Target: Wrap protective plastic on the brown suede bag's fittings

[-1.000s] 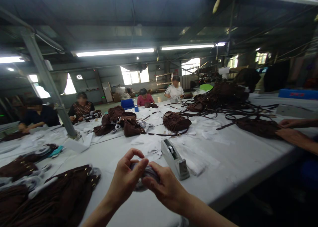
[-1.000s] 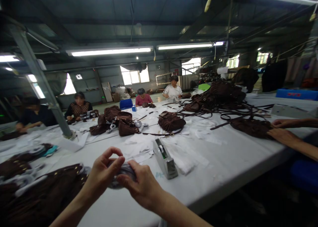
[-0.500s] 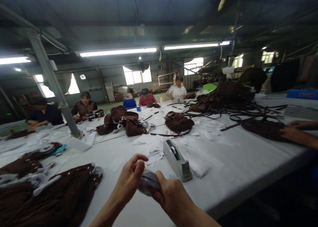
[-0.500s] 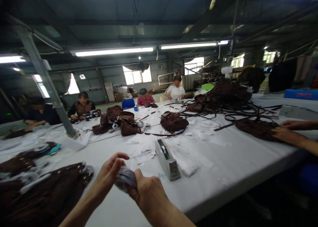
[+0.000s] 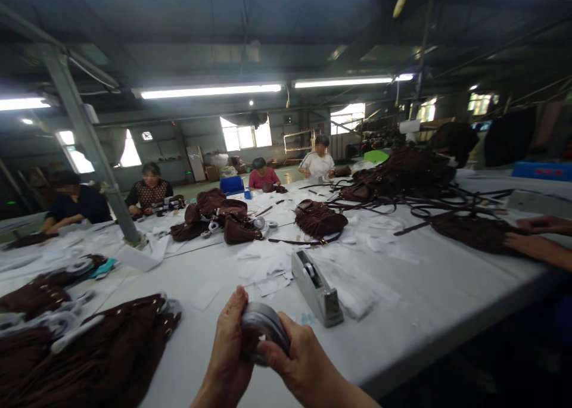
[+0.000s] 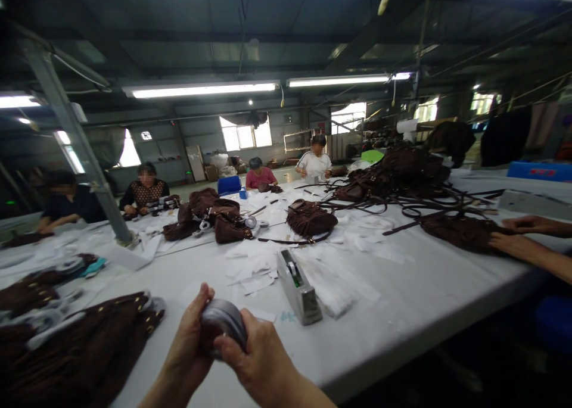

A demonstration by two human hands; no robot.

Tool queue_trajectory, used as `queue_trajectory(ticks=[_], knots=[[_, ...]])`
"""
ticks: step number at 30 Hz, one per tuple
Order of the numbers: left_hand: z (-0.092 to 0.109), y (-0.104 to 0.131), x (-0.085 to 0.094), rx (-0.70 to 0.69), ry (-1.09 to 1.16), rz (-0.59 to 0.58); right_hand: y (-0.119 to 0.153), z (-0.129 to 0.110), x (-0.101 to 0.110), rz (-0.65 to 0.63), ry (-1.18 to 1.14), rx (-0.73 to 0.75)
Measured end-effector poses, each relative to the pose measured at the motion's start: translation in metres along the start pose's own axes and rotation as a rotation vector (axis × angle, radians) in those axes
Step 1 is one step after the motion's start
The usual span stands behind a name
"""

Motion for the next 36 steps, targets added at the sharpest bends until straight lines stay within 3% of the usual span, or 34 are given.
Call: queue_trajectory(ticks=[2, 6, 9, 12, 15, 18, 22, 24, 26, 30, 33, 36], knots=[[-0.002, -0.003, 0.004, -0.011, -0.063, -0.055, 0.002, 0.008, -0.003, 0.000, 0.080, -0.032], [0.008, -0.002, -0.009, -0.109, -0.508, -0.469, 0.005, 0.020, -0.010, -0.047, 0.342, -0.093], [0.009, 0.007, -0.018, -0.146, -0.854, -0.674, 0.003, 0.017, -0.015, -0.136, 0.292, -0.047], [0.004, 0.006, -0.016, -0.133, -0.880, -0.611, -0.004, 0.013, -0.015, -0.253, 0.037, -0.027], [-0.009, -0.002, -0.004, -0.070, -0.587, -0.380, -0.012, 0.017, -0.014, -0.338, -0.103, -0.039], [-0.031, -0.007, 0.009, -0.039, -0.362, -0.188, -0.016, 0.030, -0.011, -0.304, -0.091, -0.071], [-0.054, -0.007, 0.020, -0.075, -0.306, -0.071, -0.009, 0.051, -0.015, -0.216, -0.009, -0.112], [-0.060, -0.007, 0.022, -0.077, -0.323, -0.087, -0.003, 0.061, -0.016, -0.181, 0.066, -0.134], [-0.061, -0.007, 0.021, -0.057, -0.378, -0.177, 0.003, 0.068, -0.016, -0.168, 0.157, -0.154], [-0.051, -0.002, 0.010, 0.006, -0.614, -0.483, 0.010, 0.071, -0.021, -0.192, 0.311, -0.142], [-0.047, 0.007, 0.000, -0.043, -0.908, -0.681, 0.009, 0.066, -0.032, -0.234, 0.349, -0.118], [-0.049, 0.007, 0.002, -0.063, -0.924, -0.605, 0.004, 0.062, -0.036, -0.255, 0.341, -0.111]])
Point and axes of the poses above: each hand's wrist, its own y-axis away from the middle knuckle, its own x-axis out of the back of the hand, z = x × y, the point moved 8 cm from there along -y, towards the middle knuckle, and after that the axes turned 6 degrees about -x, right-handed, at the moved point
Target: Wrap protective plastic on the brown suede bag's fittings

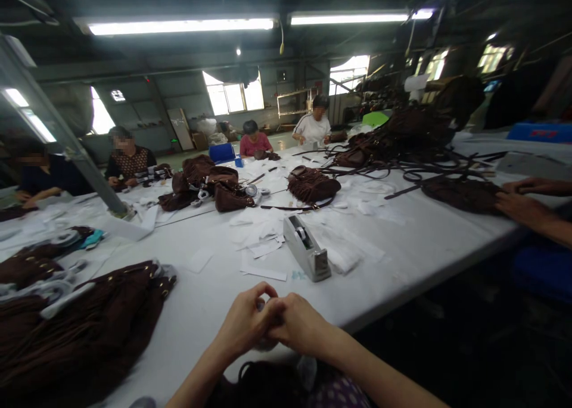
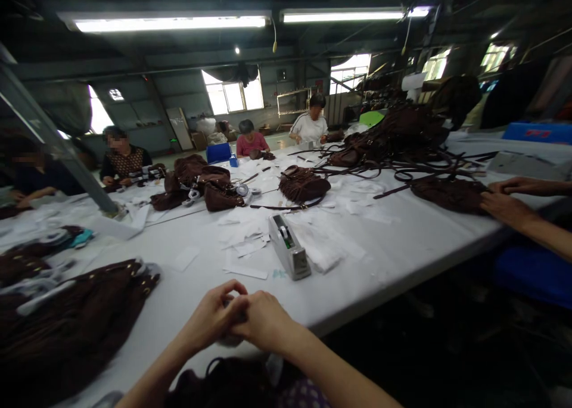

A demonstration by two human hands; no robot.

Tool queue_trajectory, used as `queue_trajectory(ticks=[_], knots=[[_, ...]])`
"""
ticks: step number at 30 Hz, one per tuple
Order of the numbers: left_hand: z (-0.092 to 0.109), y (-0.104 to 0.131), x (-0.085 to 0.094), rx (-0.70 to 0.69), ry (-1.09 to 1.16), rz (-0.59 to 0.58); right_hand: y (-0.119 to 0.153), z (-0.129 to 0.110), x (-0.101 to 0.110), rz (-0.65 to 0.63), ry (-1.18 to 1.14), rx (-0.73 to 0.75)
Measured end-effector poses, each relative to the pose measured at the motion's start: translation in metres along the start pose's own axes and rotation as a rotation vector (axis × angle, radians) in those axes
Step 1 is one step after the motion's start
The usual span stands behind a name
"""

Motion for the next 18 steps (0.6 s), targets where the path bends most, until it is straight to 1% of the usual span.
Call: queue_trajectory(ticks=[2, 5, 7, 9, 11, 14, 16, 18], knots=[[-0.010, 0.001, 0.001, 0.039, 0.168, 0.125, -0.001, -0.001, 0.003, 0.004, -0.012, 0.004], [-0.030, 0.002, 0.000, 0.088, 0.406, 0.306, 0.001, 0.004, 0.007, 0.023, -0.017, -0.020], [-0.042, 0.002, -0.002, 0.113, 0.467, 0.385, 0.003, 0.010, 0.006, 0.023, -0.015, -0.045], [-0.049, 0.002, -0.003, 0.128, 0.483, 0.423, 0.003, 0.016, 0.001, 0.007, -0.012, -0.058], [-0.051, 0.004, -0.002, 0.140, 0.477, 0.391, 0.003, 0.021, -0.005, -0.016, 0.001, -0.061], [-0.044, 0.009, 0.004, 0.140, 0.407, 0.243, 0.004, 0.029, -0.011, -0.042, 0.063, -0.077], [-0.034, 0.014, 0.014, 0.116, 0.259, 0.130, 0.005, 0.030, -0.014, -0.061, 0.127, -0.088], [-0.022, 0.018, 0.021, 0.089, 0.013, -0.019, 0.007, 0.025, -0.016, -0.087, 0.184, -0.077]])
Point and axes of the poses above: each hand's wrist, its own y-axis away from the middle knuckle, its own x-axis out of the back of the hand, z = x × y, the point moved 8 cm from there along -y, towards the middle knuckle, and after that the axes turned 6 degrees about -x, right-handed, at the moved point
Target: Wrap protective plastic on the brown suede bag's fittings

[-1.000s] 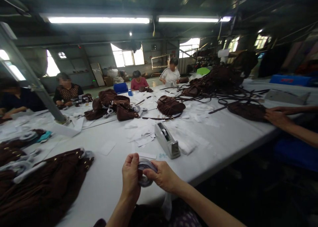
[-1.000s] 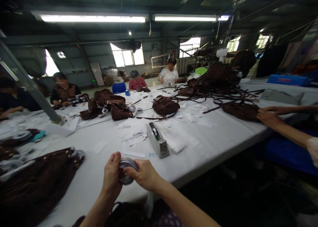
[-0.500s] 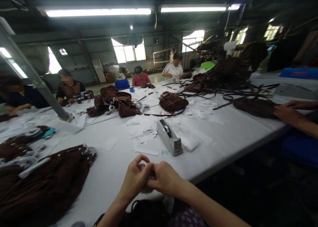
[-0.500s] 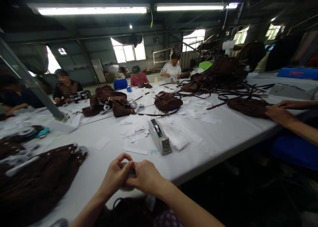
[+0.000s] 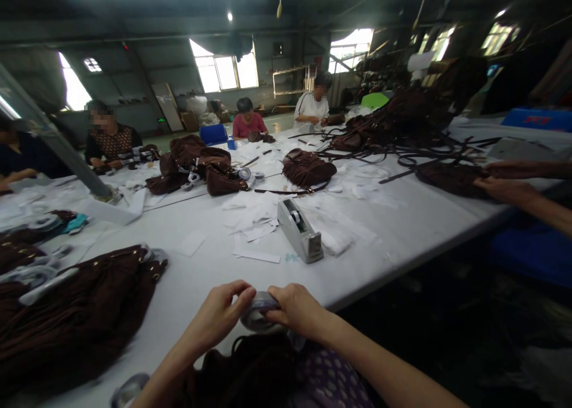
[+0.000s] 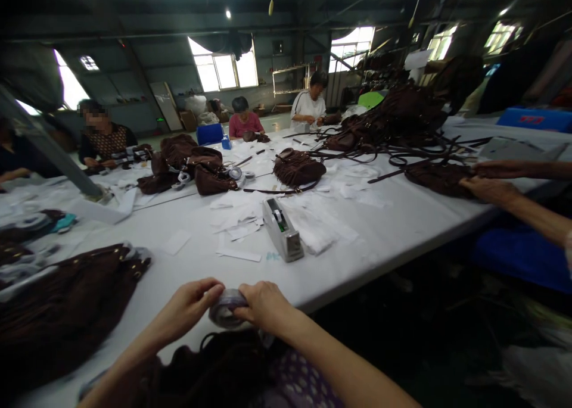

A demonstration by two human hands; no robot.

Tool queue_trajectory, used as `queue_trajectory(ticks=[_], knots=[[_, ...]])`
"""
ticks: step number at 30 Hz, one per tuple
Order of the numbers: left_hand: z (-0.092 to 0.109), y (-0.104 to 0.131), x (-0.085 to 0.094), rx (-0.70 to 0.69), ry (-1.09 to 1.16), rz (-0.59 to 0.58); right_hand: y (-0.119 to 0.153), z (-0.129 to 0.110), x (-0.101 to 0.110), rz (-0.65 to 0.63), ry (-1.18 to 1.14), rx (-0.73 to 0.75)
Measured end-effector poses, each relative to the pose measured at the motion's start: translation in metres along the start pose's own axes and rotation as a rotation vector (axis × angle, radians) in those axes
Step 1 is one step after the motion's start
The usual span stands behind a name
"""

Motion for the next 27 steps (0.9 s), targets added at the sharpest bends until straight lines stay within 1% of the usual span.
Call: queue_trajectory(ticks=[2, 4, 5, 7, 9, 11, 14, 16, 18, 21, 23, 25, 27], knots=[[0.008, 0.004, 0.002, -0.006, -0.132, -0.139, 0.002, -0.010, 0.000, -0.022, 0.047, 0.034], [0.011, 0.009, 0.001, 0.020, -0.088, -0.263, 0.003, -0.021, 0.002, -0.037, 0.087, 0.073], [0.010, 0.011, -0.001, 0.060, -0.035, -0.319, 0.004, -0.026, 0.002, -0.043, 0.106, 0.090], [0.001, 0.018, -0.005, 0.188, 0.075, -0.401, 0.005, -0.033, 0.002, -0.053, 0.141, 0.117], [-0.011, 0.026, -0.008, 0.310, 0.140, -0.430, 0.006, -0.038, -0.001, -0.060, 0.168, 0.133], [-0.019, 0.032, -0.012, 0.365, 0.164, -0.436, 0.006, -0.041, -0.006, -0.066, 0.178, 0.142], [-0.027, 0.039, -0.024, 0.397, 0.254, -0.438, 0.005, -0.042, -0.014, -0.070, 0.156, 0.148], [-0.030, 0.040, -0.032, 0.397, 0.380, -0.400, 0.003, -0.040, -0.015, -0.067, 0.106, 0.140], [-0.034, 0.037, -0.035, 0.373, 0.502, -0.321, 0.000, -0.035, -0.011, -0.064, 0.023, 0.124], [-0.041, 0.035, -0.028, 0.318, 0.598, -0.204, -0.003, -0.017, 0.002, -0.056, -0.170, 0.103], [-0.048, 0.039, -0.020, 0.313, 0.619, -0.165, 0.000, 0.002, 0.008, -0.043, -0.312, 0.071], [-0.056, 0.046, -0.012, 0.332, 0.636, -0.148, 0.007, 0.021, 0.005, -0.036, -0.422, 0.020], [-0.063, 0.054, -0.004, 0.353, 0.650, -0.137, 0.018, 0.032, -0.010, -0.061, -0.495, -0.018]])
Point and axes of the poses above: each hand's wrist, its own y-axis away from the middle knuckle, its own x-axis out of the back of the hand, z = x × y, the point moved 8 cm from there along -y, towards the middle knuckle, and after that the axes turned 6 degrees about -x, right-handed, at the moved point
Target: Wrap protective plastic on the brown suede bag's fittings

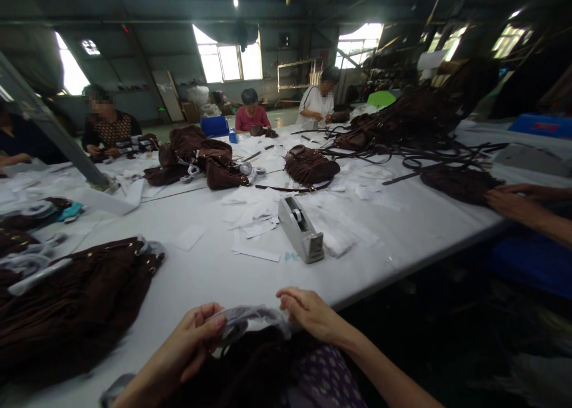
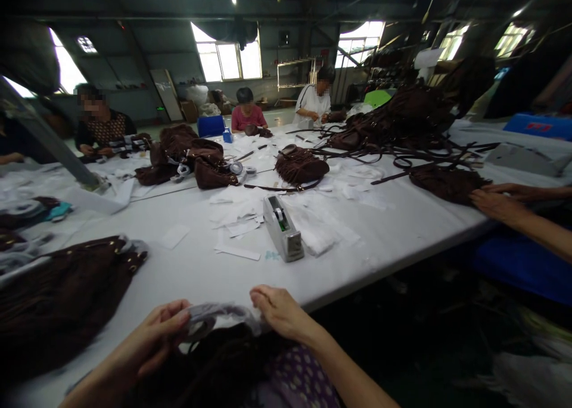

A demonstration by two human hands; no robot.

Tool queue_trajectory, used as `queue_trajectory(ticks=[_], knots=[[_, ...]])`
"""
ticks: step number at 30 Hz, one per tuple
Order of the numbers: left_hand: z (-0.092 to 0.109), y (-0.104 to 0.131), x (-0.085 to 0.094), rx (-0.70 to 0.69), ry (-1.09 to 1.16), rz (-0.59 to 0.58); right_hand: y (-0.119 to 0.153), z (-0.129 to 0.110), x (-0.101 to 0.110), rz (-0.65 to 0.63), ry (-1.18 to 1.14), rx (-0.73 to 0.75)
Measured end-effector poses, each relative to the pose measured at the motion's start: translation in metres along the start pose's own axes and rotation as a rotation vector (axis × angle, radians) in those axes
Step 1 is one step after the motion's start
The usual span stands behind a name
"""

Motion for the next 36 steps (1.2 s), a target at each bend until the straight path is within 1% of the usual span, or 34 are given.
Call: queue_trajectory(ticks=[2, 4, 5, 7, 8, 10, 12, 14, 16, 18, 19, 20, 22, 24, 25, 26, 29, 33, 34, 36], knots=[[-0.004, 0.006, 0.008, 0.000, 0.006, 0.022, 0.010, 0.012, -0.021, -0.060, -0.064, -0.022], [-0.008, 0.011, 0.014, -0.009, 0.009, 0.044, 0.017, 0.024, -0.044, -0.114, -0.211, -0.077], [-0.012, 0.012, 0.016, -0.014, 0.009, 0.054, 0.019, 0.030, -0.053, -0.115, -0.305, -0.113], [-0.021, 0.015, 0.020, -0.021, 0.014, 0.068, 0.020, 0.041, -0.064, -0.053, -0.456, -0.170], [-0.026, 0.015, 0.022, -0.025, 0.019, 0.072, 0.020, 0.046, -0.067, -0.005, -0.489, -0.182], [-0.036, 0.016, 0.025, -0.032, 0.027, 0.077, 0.019, 0.052, -0.067, 0.084, -0.478, -0.175], [-0.042, 0.016, 0.027, -0.033, 0.017, 0.082, 0.019, 0.055, -0.065, 0.136, -0.450, -0.178], [-0.042, 0.016, 0.025, -0.024, -0.017, 0.087, 0.020, 0.054, -0.057, 0.194, -0.420, -0.197], [-0.037, 0.016, 0.018, -0.007, -0.064, 0.086, 0.023, 0.043, -0.038, 0.322, -0.347, -0.179], [-0.028, 0.016, 0.009, -0.033, -0.100, 0.094, 0.026, 0.017, -0.018, 0.469, -0.235, -0.067], [-0.023, 0.015, 0.005, -0.061, -0.106, 0.097, 0.027, -0.001, -0.013, 0.513, -0.174, 0.023], [-0.019, 0.015, 0.000, -0.093, -0.107, 0.097, 0.027, -0.019, -0.013, 0.518, -0.116, 0.123], [-0.016, 0.015, -0.004, -0.149, -0.106, 0.110, 0.023, -0.051, -0.027, 0.440, -0.009, 0.309], [-0.020, 0.015, -0.005, -0.165, -0.135, 0.117, 0.018, -0.069, -0.046, 0.387, 0.102, 0.431], [-0.023, 0.015, -0.005, -0.163, -0.145, 0.105, 0.016, -0.073, -0.052, 0.405, 0.151, 0.466], [-0.027, 0.016, -0.006, -0.157, -0.140, 0.082, 0.014, -0.075, -0.056, 0.449, 0.192, 0.499], [-0.035, 0.018, -0.013, -0.143, 0.002, -0.024, 0.011, -0.077, -0.057, 0.585, 0.239, 0.595], [-0.028, 0.018, -0.023, -0.165, 0.219, -0.126, 0.009, -0.074, -0.056, 0.635, 0.213, 0.764], [-0.026, 0.017, -0.024, -0.161, 0.236, -0.142, 0.012, -0.073, -0.056, 0.659, 0.207, 0.823], [-0.025, 0.016, -0.023, -0.136, 0.221, -0.146, 0.015, -0.066, -0.058, 0.683, 0.234, 0.858]])
Point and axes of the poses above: each hand's wrist, its own y-axis away from the middle knuckle, its own x-axis out of the back of the hand, z = x × y, the point moved 8 cm from there along -y, towards the middle knuckle, and after that the axes turned 6 degrees about -x, right-handed, at the moved point
